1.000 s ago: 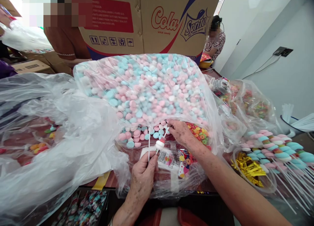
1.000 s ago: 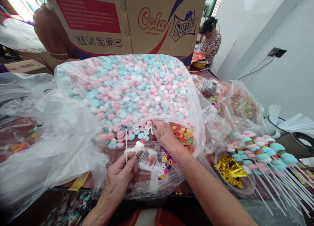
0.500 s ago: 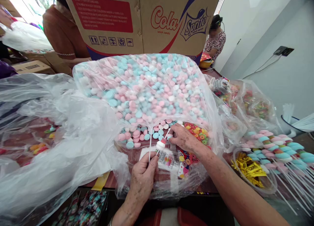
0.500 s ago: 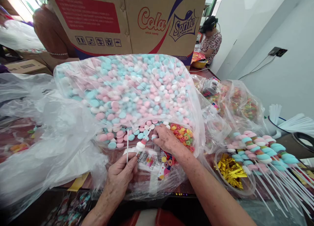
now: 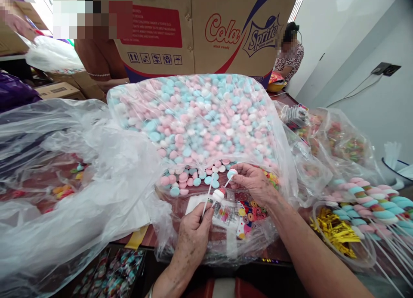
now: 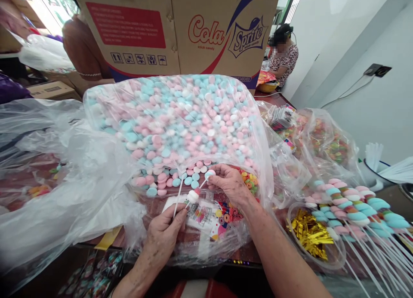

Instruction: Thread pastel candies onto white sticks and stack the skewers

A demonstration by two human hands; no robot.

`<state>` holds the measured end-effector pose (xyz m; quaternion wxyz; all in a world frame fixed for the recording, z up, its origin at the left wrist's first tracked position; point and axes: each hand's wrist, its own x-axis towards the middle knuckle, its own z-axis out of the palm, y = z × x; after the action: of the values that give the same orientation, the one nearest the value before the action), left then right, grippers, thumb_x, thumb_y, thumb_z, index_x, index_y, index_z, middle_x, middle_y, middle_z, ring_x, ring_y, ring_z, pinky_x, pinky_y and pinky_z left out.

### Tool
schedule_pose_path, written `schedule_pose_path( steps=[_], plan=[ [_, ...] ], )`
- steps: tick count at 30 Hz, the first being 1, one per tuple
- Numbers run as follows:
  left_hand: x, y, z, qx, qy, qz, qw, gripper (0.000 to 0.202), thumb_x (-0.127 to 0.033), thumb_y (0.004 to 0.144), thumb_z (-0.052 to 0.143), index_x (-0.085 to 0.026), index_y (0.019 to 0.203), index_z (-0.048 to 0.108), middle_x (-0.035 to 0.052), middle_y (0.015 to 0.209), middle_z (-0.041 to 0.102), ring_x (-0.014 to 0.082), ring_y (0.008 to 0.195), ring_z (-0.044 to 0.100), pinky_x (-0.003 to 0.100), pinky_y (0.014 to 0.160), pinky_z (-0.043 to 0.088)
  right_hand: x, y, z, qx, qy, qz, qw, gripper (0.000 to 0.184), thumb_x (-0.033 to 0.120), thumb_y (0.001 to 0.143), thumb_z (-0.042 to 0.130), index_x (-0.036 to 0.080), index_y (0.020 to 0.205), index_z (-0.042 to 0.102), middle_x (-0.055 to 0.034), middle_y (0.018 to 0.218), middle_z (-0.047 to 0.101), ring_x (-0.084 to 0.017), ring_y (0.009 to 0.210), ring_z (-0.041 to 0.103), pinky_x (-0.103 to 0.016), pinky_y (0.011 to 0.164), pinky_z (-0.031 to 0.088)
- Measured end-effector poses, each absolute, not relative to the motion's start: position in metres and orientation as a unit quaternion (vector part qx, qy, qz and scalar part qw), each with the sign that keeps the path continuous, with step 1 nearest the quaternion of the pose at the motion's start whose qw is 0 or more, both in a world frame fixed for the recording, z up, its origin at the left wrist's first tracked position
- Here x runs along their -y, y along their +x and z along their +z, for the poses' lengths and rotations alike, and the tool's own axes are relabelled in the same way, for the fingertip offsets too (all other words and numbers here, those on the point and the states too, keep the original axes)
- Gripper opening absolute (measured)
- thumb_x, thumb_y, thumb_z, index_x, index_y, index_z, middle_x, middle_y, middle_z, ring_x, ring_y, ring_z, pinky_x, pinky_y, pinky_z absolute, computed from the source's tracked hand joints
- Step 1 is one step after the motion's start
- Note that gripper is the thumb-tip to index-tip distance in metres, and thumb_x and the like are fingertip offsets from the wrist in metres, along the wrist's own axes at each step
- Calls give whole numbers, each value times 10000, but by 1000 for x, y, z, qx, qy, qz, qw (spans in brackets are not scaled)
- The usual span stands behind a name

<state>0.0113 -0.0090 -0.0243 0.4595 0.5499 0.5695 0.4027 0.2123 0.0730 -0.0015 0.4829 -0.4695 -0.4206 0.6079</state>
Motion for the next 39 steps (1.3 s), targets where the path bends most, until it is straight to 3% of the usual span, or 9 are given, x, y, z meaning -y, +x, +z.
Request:
schedule_pose_path(
  steps=[9, 18, 25, 31, 39],
  plan=[
    [8, 13, -23, -576, 549, 395, 459, 290, -414, 880, 548, -179, 808, 702, -51, 552, 470, 135, 547, 404, 241, 545, 323, -70, 212, 0, 442, -454, 586, 506, 335, 348, 657, 847, 185, 904, 691, 21, 739, 698, -122, 620, 645, -276, 637, 550],
    [9, 12, -24, -578, 546, 404, 451, 278, -395, 889, 554, -176, 810, 705, -56, 549, 455, 126, 535, 397, 228, 526, 318, -70, 208, -16, 508, -435, 507, 544, 292, 324, 735, 801, 227, 988, 692, -9, 905, 711, -162, 811, 677, -291, 716, 578],
    [9, 13, -30, -580, 559, 421, 417, 285, -392, 896, 557, -170, 790, 702, -50, 566, 470, 124, 543, 417, 220, 532, 347, -64, 208, -11, 638, -443, 361, 517, 237, 313, 897, 643, 246, 1116, 703, -59, 1128, 718, -205, 1029, 666, -367, 923, 543],
    [11, 10, -33, -574, 562, 435, 405, 287, -397, 902, 566, -166, 837, 723, -40, 587, 501, 130, 551, 445, 215, 531, 375, -60, 203, -2, 682, -440, 265, 520, 195, 267, 911, 596, 245, 1053, 728, -54, 1039, 744, -203, 979, 682, -369, 927, 535],
    [13, 11, -32, -574, 556, 448, 401, 282, -386, 893, 580, -162, 875, 750, -32, 583, 517, 132, 543, 453, 217, 527, 390, -58, 198, -6, 704, -456, 250, 484, 218, 283, 905, 587, 276, 1040, 758, -49, 997, 748, -210, 928, 684, -364, 878, 545]
  ],
)
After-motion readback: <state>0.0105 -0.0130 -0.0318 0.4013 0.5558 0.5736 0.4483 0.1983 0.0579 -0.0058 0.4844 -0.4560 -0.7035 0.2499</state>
